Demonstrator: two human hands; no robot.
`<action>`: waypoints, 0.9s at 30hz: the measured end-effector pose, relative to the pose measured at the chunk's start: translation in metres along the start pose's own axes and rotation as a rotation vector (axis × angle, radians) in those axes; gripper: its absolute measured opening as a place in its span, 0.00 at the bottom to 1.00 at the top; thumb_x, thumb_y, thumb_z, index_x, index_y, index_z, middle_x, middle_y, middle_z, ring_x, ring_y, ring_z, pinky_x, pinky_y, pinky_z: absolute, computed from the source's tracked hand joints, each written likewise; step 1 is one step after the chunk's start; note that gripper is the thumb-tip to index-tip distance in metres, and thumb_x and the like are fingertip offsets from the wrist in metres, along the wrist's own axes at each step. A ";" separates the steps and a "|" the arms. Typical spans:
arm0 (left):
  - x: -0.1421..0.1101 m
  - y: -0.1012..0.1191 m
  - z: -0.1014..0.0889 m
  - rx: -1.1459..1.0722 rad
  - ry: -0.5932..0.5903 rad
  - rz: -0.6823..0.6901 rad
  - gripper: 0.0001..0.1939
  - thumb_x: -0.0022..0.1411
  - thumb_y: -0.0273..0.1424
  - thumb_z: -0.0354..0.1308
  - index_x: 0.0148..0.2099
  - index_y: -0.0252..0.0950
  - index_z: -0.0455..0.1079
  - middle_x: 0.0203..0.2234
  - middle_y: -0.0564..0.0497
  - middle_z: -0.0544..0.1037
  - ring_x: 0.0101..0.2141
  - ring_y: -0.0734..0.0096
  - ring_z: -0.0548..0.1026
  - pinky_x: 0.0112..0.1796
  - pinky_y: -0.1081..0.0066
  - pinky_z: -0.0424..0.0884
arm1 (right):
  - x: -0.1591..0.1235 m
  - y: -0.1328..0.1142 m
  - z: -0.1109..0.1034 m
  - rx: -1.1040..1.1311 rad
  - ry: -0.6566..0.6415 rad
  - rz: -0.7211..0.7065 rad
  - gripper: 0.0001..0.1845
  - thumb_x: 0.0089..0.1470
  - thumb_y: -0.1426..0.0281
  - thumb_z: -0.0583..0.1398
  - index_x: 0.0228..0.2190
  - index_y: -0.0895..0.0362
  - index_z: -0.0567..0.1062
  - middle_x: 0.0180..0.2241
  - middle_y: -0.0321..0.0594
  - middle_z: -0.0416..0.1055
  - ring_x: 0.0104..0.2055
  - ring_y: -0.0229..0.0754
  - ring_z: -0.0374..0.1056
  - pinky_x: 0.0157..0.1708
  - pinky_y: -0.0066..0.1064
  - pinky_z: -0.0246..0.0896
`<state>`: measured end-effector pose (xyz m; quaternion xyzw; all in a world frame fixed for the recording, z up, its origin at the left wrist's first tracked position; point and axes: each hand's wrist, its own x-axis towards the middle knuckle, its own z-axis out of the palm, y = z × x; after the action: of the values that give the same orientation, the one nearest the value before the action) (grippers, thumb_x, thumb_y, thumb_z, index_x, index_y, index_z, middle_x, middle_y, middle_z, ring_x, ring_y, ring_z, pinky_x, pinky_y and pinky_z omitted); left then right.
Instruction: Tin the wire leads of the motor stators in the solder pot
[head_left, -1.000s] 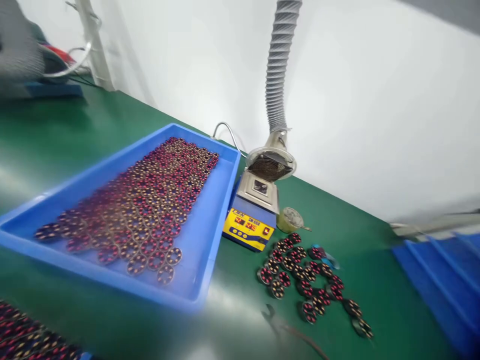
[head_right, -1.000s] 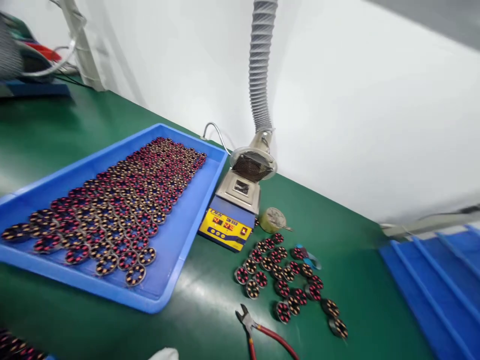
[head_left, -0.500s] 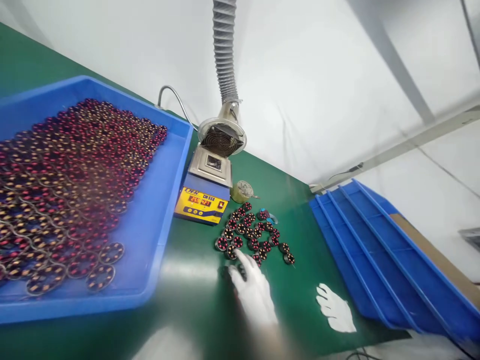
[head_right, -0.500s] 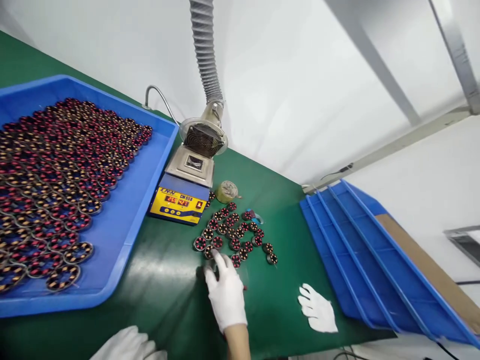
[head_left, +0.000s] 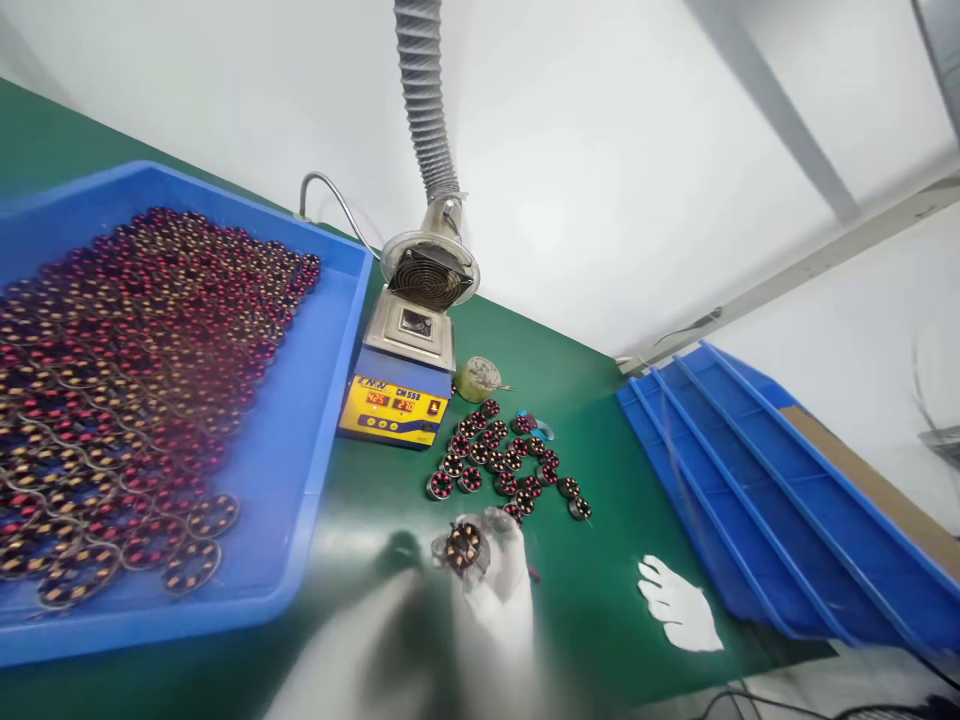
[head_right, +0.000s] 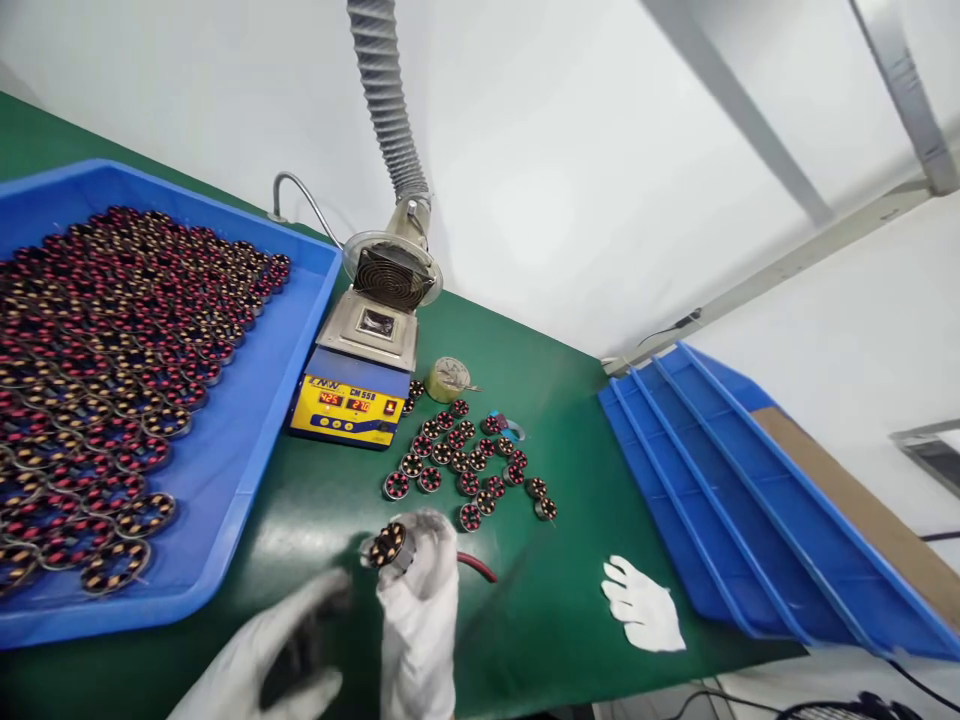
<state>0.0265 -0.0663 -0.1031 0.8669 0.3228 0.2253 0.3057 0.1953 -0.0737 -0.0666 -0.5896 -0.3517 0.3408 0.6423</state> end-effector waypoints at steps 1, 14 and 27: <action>0.012 0.008 -0.012 0.015 0.063 -0.045 0.33 0.64 0.39 0.47 0.64 0.31 0.38 0.50 0.37 0.66 0.47 0.61 0.69 0.41 0.69 0.69 | -0.002 0.001 0.007 0.026 -0.031 -0.028 0.30 0.42 0.52 0.62 0.45 0.46 0.59 0.38 0.43 0.68 0.32 0.46 0.70 0.32 0.42 0.68; 0.065 0.031 -0.081 -0.286 0.179 0.091 0.22 0.52 0.19 0.60 0.46 0.44 0.60 0.40 0.61 0.69 0.40 0.77 0.67 0.42 0.76 0.59 | 0.018 -0.059 0.015 -0.180 -0.406 -0.225 0.08 0.47 0.63 0.62 0.33 0.48 0.75 0.30 0.38 0.66 0.32 0.43 0.66 0.27 0.34 0.63; 0.063 0.044 -0.102 -0.342 0.080 0.001 0.05 0.54 0.32 0.58 0.35 0.39 0.71 0.31 0.54 0.74 0.32 0.67 0.72 0.36 0.68 0.69 | 0.023 -0.070 0.018 0.348 -0.355 0.009 0.11 0.45 0.60 0.64 0.28 0.54 0.76 0.25 0.37 0.66 0.28 0.40 0.63 0.28 0.32 0.59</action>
<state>0.0281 -0.0098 0.0111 0.7927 0.2913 0.3113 0.4358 0.1937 -0.0497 0.0058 -0.4023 -0.3926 0.4973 0.6608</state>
